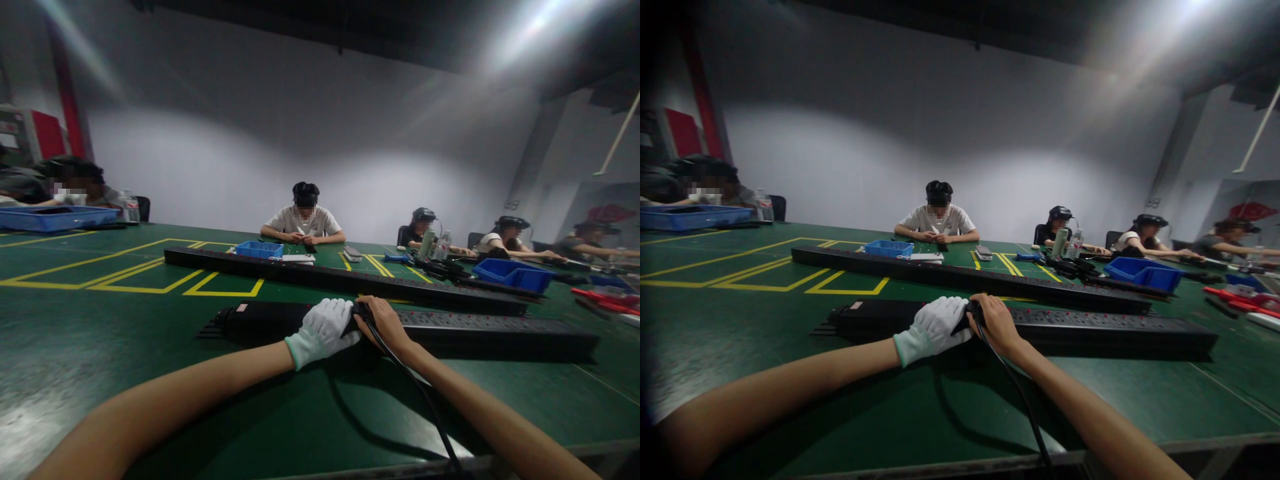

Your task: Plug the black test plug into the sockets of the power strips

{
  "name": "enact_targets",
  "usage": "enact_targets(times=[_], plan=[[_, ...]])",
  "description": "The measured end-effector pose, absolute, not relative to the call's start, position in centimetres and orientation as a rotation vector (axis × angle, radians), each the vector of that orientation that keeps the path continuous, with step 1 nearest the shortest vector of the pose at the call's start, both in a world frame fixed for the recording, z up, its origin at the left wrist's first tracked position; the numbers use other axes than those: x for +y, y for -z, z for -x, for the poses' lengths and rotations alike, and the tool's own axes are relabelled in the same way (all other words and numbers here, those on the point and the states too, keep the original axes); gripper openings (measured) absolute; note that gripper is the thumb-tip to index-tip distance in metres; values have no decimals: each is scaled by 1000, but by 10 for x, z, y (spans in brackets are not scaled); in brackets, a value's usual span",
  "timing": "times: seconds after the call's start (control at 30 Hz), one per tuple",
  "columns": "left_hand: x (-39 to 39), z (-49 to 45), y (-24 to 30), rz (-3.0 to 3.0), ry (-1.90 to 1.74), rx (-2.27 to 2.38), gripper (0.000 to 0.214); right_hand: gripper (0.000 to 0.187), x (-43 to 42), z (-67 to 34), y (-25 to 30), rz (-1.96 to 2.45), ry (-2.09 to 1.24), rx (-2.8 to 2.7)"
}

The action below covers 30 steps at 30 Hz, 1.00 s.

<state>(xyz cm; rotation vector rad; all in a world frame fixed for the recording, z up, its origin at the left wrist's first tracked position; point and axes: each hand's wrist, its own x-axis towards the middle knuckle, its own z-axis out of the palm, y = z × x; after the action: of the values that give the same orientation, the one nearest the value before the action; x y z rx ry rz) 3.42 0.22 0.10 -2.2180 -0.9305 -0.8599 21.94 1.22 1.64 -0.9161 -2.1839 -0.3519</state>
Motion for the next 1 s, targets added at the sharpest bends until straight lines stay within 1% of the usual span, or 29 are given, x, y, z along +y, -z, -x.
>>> enact_targets(times=[1.0], plan=[[2, -34, -1, 2233, 877, -929, 43, 22, 12, -219, -16, 902, 346, -2156]])
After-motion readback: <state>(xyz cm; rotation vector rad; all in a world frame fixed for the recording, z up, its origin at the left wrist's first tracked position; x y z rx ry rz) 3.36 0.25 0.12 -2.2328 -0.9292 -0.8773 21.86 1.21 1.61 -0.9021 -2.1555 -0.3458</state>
